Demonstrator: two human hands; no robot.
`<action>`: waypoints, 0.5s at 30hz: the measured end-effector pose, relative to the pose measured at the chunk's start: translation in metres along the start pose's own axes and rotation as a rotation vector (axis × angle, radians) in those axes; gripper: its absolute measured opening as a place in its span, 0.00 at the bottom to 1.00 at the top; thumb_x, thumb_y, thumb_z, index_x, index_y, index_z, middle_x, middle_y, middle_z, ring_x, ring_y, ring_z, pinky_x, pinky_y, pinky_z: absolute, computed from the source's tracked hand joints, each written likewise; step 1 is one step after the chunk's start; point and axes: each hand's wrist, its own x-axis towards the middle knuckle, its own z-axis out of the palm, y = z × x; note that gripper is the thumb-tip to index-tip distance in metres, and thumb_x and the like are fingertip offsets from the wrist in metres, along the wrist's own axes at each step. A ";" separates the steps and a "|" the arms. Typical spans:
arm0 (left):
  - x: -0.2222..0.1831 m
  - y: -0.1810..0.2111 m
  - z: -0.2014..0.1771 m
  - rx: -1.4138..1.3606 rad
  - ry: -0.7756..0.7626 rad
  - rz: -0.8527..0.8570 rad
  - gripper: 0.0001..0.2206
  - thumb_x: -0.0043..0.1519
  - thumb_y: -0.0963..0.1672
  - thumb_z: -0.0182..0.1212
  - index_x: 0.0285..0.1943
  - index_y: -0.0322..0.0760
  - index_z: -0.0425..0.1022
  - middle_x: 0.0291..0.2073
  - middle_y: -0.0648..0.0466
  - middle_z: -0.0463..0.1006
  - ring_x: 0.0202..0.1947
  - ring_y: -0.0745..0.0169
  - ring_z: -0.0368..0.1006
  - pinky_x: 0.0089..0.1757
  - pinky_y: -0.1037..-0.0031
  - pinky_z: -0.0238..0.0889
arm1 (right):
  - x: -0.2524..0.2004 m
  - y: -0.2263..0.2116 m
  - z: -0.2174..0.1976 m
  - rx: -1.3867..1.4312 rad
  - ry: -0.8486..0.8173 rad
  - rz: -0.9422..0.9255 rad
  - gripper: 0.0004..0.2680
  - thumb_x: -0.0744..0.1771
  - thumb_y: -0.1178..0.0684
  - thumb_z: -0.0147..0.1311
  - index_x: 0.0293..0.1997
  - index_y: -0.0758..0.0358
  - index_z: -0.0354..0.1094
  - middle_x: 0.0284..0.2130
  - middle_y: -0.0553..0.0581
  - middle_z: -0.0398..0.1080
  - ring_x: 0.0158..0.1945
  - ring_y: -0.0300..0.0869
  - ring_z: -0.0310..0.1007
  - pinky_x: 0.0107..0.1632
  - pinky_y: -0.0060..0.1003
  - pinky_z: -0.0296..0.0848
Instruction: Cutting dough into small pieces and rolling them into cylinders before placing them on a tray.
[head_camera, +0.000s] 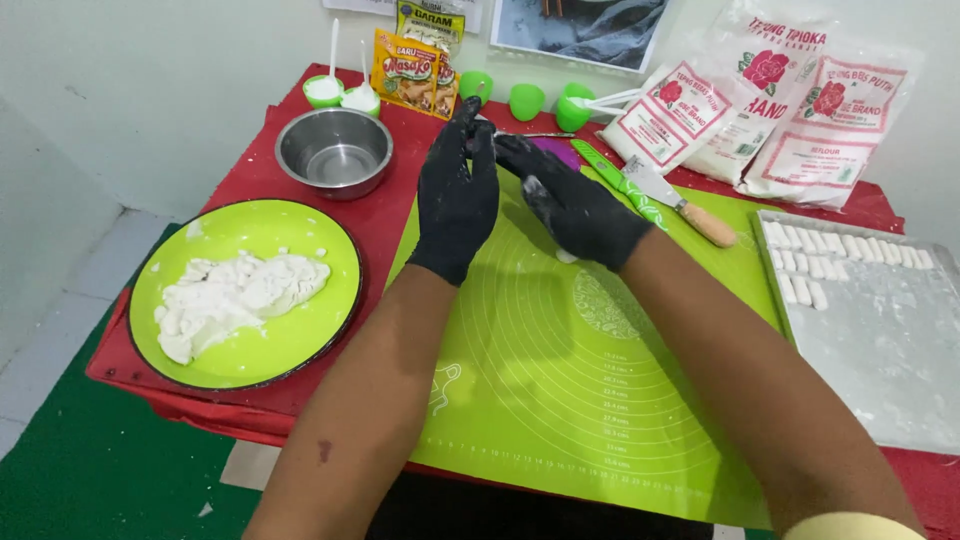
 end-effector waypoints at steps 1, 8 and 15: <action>-0.003 -0.003 0.003 0.021 -0.003 0.032 0.12 0.70 0.43 0.58 0.61 0.39 0.76 0.42 0.39 0.82 0.44 0.38 0.80 0.39 0.60 0.76 | -0.011 0.005 -0.001 -0.041 -0.027 -0.031 0.19 0.73 0.42 0.37 0.77 0.41 0.53 0.75 0.53 0.53 0.77 0.50 0.48 0.78 0.49 0.44; -0.010 -0.015 0.012 0.080 -0.040 0.148 0.15 0.66 0.42 0.64 0.62 0.46 0.77 0.39 0.48 0.83 0.35 0.52 0.82 0.35 0.65 0.76 | -0.112 -0.032 -0.021 -0.399 -0.255 0.017 0.28 0.68 0.43 0.50 0.79 0.49 0.45 0.75 0.59 0.49 0.73 0.56 0.53 0.76 0.50 0.47; -0.011 -0.018 0.009 0.096 -0.156 0.080 0.15 0.66 0.44 0.64 0.62 0.49 0.77 0.38 0.50 0.84 0.34 0.53 0.81 0.35 0.65 0.74 | -0.205 -0.029 -0.060 -0.492 -0.168 -0.253 0.22 0.69 0.40 0.46 0.71 0.57 0.60 0.70 0.59 0.61 0.74 0.53 0.56 0.75 0.54 0.42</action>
